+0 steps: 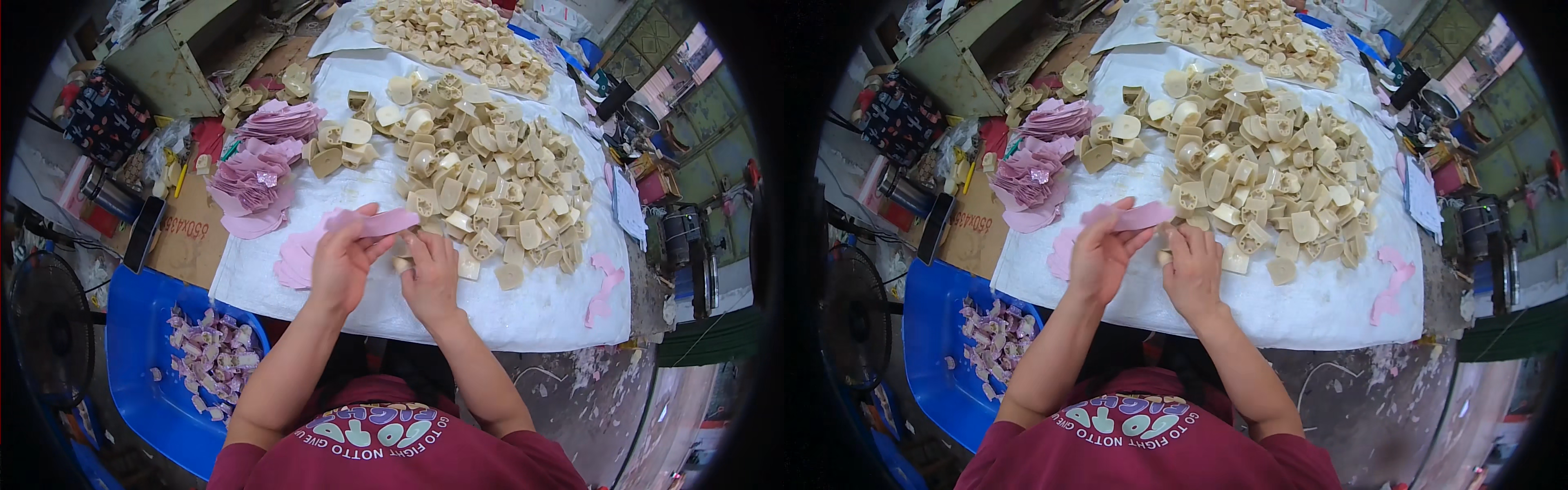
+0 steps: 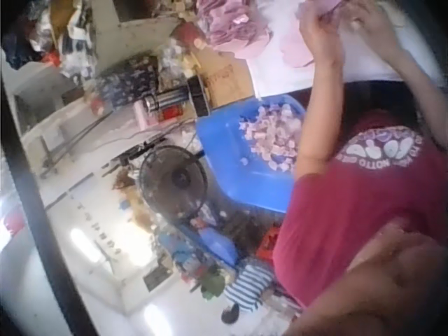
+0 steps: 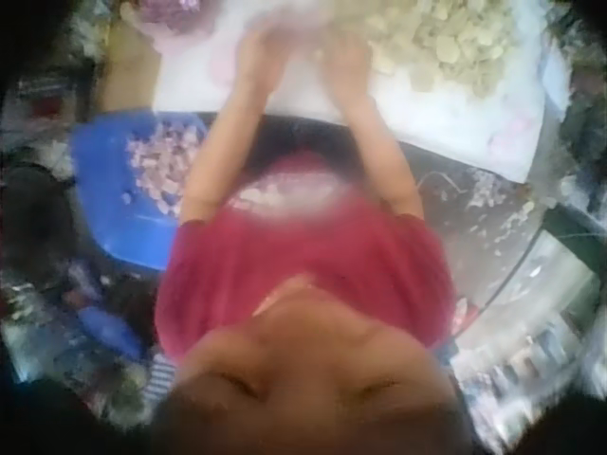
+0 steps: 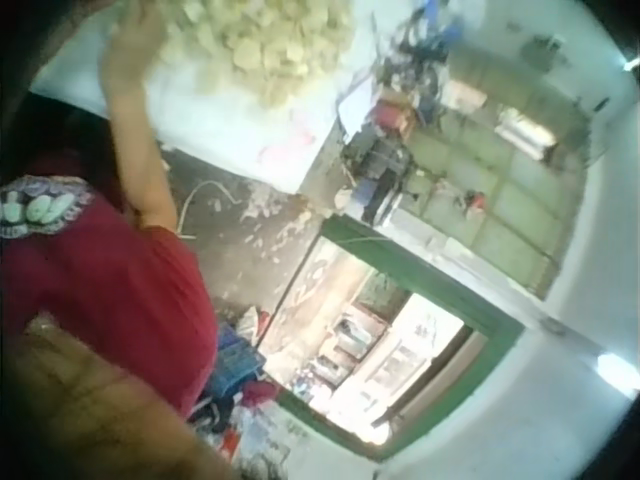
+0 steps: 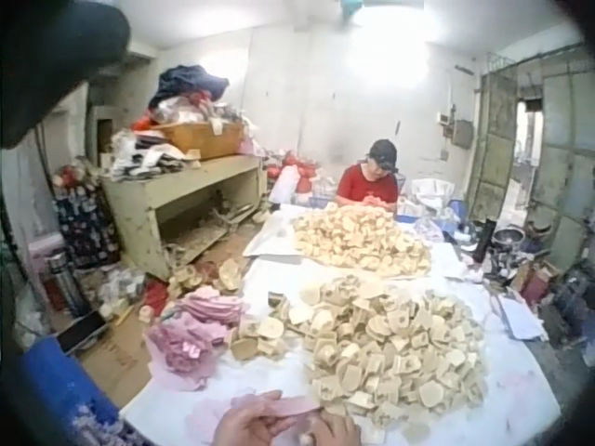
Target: The person sits at a table and repeatedly picks up beige plastic molds and pink foam pieces. They insert the foam into the molds by hand and place the assembled units into a blue bin.
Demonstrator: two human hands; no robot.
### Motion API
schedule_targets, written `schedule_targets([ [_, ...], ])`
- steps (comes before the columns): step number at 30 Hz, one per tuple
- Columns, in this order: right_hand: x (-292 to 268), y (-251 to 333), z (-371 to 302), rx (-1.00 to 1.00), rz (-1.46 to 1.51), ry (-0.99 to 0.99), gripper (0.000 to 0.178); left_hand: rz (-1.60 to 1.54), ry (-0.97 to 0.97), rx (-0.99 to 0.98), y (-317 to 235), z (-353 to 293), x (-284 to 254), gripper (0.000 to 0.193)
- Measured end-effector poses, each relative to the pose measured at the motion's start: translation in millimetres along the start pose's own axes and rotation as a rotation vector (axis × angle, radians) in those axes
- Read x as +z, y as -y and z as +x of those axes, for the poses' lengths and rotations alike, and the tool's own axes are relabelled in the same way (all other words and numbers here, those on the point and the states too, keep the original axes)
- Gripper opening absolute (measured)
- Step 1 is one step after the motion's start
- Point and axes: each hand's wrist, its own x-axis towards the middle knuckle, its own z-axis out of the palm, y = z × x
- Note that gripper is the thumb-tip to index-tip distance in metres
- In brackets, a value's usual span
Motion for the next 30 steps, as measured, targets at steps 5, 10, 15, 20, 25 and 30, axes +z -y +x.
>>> schedule_targets([
  [5, -13, -14, -21, 0.054, 0.174, -0.044, 0.040, 0.125, -0.007, -0.052, 31, 30, 14, 0.039],
  [10, -40, 5, -25, 0.623, 1.081, -0.174, 0.031, 0.199, -0.004, -0.005, 24, 13, 21, 0.038],
  [15, -57, 19, 12, 0.630, 1.452, -0.044, 0.038, 0.038, 0.157, -0.077, 17, -28, 30, 0.039],
  [20, -54, 25, 7, 0.531, 1.488, -0.038, 0.034, 0.111, 0.057, -0.119, -10, -52, 26, 0.041],
  [25, -69, 58, 2, 0.311, 1.073, 0.011, 0.030, 0.024, -0.040, -0.074, -27, -65, 15, 0.036],
  [30, -68, 67, 8, -0.178, 0.650, -0.009, 0.037, 0.053, -0.064, -0.075, -41, -77, 16, 0.036],
])
